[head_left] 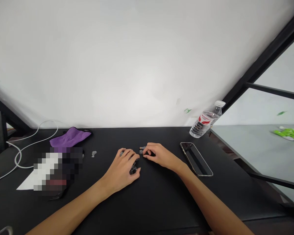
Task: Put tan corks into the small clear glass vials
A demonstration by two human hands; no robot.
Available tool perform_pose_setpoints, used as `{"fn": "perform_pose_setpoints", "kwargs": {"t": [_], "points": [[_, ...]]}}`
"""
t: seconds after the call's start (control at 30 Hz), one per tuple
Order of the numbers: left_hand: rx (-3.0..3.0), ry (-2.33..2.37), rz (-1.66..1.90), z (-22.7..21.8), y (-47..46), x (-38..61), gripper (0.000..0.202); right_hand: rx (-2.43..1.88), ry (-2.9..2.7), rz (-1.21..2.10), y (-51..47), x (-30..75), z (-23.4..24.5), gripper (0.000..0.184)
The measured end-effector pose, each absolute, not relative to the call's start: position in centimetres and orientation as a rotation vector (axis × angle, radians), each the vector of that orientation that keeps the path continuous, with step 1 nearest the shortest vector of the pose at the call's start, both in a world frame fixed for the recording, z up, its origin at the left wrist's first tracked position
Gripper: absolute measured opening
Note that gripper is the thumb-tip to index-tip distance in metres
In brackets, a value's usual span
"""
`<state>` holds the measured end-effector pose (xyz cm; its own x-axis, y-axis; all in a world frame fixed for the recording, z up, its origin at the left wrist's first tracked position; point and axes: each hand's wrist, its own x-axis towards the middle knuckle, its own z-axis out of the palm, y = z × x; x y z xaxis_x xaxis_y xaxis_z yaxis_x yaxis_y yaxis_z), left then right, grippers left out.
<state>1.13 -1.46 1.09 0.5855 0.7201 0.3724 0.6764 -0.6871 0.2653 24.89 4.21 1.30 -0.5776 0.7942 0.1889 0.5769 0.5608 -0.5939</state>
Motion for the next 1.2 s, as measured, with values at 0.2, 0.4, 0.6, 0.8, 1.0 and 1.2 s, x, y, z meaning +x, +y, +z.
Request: {"fn": "perform_pose_setpoints", "kwargs": {"t": [0.2, 0.4, 0.6, 0.8, 1.0, 1.2], "points": [[2.71, 1.179, 0.705, 0.9, -1.6, 1.2, 0.013, -1.081, -2.4, 0.682, 3.9, 24.9, 1.7, 0.004], [2.674, 1.04, 0.694, 1.0, -1.5, 1.1, 0.014, -1.031, -2.396, 0.734, 3.6, 24.7, 2.1, 0.006], [2.639, 0.932, 0.724, 1.0, -1.2, 1.0, 0.02, -1.03, -2.312, 0.783, 3.5, 24.7, 2.4, 0.003], [2.642, 0.945, 0.73, 0.5, -1.2, 0.7, 0.02, -1.019, -2.254, 0.776, 3.4, 24.6, 2.7, 0.01], [2.672, 0.941, 0.716, 0.7, -1.4, 0.9, 0.02, -1.011, -2.248, 0.748, 3.4, 24.6, 2.6, 0.011], [2.662, 0.926, 0.676, 0.6, -1.5, 1.0, 0.02, -1.012, -2.237, 0.746, 3.5, 24.7, 2.5, 0.01]]}}
